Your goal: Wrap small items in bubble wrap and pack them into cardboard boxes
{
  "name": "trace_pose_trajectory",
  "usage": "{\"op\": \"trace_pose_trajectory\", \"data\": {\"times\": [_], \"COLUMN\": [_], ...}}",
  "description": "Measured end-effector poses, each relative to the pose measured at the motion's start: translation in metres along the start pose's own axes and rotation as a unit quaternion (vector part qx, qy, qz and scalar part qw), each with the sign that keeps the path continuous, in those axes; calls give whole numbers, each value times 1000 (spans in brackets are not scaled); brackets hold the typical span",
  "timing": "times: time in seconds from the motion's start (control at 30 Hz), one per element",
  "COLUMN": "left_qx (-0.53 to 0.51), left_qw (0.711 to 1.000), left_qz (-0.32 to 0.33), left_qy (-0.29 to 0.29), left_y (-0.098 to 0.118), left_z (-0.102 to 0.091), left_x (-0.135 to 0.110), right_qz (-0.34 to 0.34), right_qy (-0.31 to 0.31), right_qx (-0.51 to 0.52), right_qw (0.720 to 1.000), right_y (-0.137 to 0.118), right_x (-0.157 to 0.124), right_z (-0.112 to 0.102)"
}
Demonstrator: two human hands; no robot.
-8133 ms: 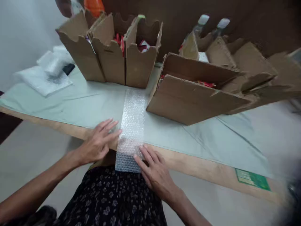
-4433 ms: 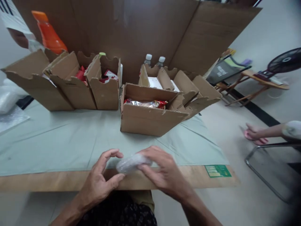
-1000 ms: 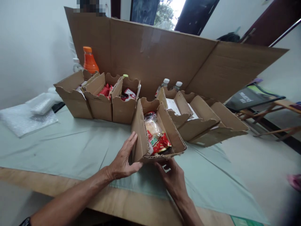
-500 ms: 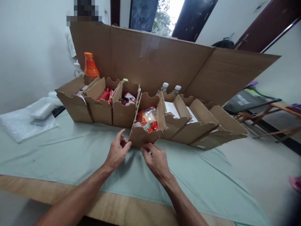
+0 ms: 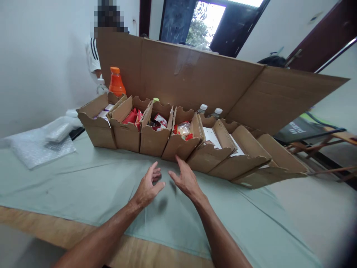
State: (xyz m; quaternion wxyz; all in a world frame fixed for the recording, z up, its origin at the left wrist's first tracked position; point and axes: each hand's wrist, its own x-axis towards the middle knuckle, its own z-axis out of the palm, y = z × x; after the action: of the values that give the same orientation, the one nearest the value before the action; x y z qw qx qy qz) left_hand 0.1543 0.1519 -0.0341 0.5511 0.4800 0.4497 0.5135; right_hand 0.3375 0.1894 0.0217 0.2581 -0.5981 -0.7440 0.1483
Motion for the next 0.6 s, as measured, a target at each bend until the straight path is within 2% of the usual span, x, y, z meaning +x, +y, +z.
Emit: {"op": "trace_pose_trajectory", "data": {"times": [0.1, 0.2, 0.27, 0.37, 0.43, 0.5, 0.6], "left_qx": [-29, -54, -57, -45, -37, -29, -26], "left_qw": [996, 988, 984, 978, 972, 962, 940], "left_qz": [-9, -12, -6, 15, 37, 64, 109], "left_qy": [78, 142, 167, 201, 231, 266, 321], "left_y": [8, 15, 16, 18, 21, 28, 44], "left_z": [0, 0, -1, -5, -11, -19, -35], "left_x": [0, 3, 6, 11, 14, 16, 12], "right_qz": [9, -26, -41, -2, 17, 10, -12], "right_qy": [-3, 8, 1, -23, -23, -21, -30], "right_qx": [15, 16, -52, -187, -222, -220, -215], "right_qw": [1000, 1000, 998, 982, 975, 975, 976], "right_y": [-23, -66, -97, -130, -139, -140, -134], "right_x": [4, 24, 47, 80, 93, 91, 61], "right_z": [-19, -37, -43, -44, -42, -40, -42]}}
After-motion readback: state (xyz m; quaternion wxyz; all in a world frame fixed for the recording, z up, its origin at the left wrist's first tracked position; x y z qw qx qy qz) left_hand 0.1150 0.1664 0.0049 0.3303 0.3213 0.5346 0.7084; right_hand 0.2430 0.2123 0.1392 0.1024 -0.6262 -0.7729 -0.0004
